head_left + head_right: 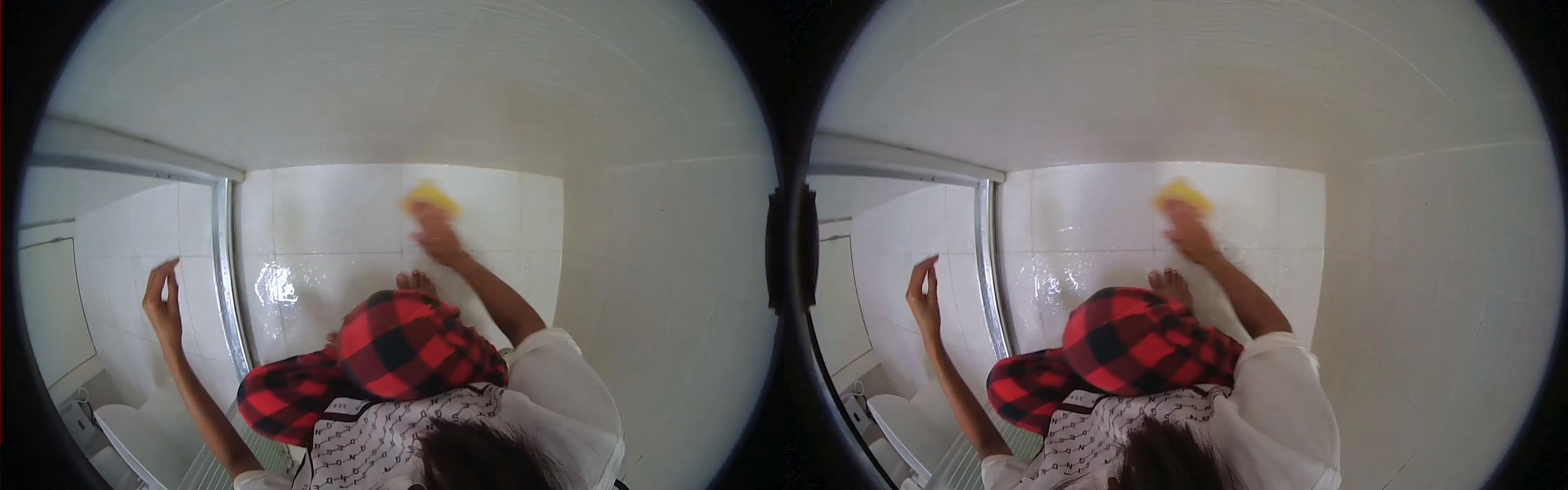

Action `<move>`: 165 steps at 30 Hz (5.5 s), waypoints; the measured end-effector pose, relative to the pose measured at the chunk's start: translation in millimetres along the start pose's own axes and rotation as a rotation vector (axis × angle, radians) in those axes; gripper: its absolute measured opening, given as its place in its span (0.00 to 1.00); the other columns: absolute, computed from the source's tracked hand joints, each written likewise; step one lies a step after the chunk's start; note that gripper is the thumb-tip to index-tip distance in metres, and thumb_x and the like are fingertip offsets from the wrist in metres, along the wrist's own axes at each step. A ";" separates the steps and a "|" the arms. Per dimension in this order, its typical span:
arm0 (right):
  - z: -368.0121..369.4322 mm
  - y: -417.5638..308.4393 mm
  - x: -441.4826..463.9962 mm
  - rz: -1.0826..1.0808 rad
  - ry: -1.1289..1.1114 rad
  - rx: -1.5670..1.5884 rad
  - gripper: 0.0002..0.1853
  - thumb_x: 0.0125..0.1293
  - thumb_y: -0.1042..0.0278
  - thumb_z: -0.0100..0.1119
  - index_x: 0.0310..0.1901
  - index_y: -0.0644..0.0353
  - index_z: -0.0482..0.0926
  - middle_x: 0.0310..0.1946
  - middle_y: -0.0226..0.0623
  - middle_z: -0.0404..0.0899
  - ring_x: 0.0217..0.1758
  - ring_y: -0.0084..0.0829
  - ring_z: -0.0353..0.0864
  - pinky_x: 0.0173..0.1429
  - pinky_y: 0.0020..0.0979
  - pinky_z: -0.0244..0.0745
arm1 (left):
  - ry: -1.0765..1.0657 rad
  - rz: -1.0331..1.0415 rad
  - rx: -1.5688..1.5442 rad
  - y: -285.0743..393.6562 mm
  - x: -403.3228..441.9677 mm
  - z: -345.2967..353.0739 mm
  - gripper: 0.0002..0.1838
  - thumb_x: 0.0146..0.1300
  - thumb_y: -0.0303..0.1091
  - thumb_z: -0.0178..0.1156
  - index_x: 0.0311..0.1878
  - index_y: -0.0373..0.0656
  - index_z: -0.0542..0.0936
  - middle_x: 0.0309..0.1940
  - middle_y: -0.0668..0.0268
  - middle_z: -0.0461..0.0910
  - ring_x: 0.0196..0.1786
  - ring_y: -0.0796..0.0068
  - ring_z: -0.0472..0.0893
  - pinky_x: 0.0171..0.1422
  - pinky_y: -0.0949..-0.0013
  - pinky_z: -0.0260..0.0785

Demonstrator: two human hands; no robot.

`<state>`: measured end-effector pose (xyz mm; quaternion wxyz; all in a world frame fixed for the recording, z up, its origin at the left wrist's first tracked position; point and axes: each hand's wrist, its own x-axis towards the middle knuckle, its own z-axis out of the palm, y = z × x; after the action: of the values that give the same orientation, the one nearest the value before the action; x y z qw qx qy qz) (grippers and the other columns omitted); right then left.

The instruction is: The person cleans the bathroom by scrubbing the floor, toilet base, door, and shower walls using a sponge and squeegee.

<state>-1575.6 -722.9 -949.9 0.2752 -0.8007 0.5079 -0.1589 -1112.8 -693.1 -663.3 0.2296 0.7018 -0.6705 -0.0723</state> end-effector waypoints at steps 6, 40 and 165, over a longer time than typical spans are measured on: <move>-65.5 110.8 -31.4 0.785 0.621 -0.510 0.37 0.59 0.57 0.57 0.66 0.63 0.53 0.67 0.47 0.54 0.70 0.46 0.50 0.69 0.47 0.44 | -0.183 -0.048 -0.091 48.4 21.1 25.4 0.10 0.59 0.21 0.53 0.42 0.38 0.80 0.36 0.59 0.80 0.42 0.69 0.78 0.49 0.68 0.68; -78.1 82.9 -132.1 1.484 1.165 -0.252 0.44 0.57 0.42 0.55 0.67 0.62 0.51 0.70 0.47 0.44 0.73 0.46 0.39 0.71 0.49 0.34 | -0.544 0.310 -0.039 127.2 77.5 33.8 0.11 0.64 0.30 0.52 0.44 0.36 0.79 0.33 0.58 0.81 0.40 0.72 0.79 0.50 0.69 0.67; -75.8 -300.5 332.2 -0.964 0.724 -1.028 0.13 0.63 0.62 0.49 0.47 0.56 0.76 0.39 0.40 0.78 0.38 0.40 0.77 0.42 0.40 0.71 | 0.571 -0.216 -0.868 -82.9 27.4 -45.3 0.11 0.61 0.27 0.50 0.41 0.39 0.80 0.24 0.66 0.80 0.29 0.82 0.78 0.34 0.77 0.70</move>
<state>-1253.9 -943.3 -716.9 -0.4106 -0.8577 0.1726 -0.2566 -1016.5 -710.0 -652.4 0.6635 0.5990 -0.4138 -0.1724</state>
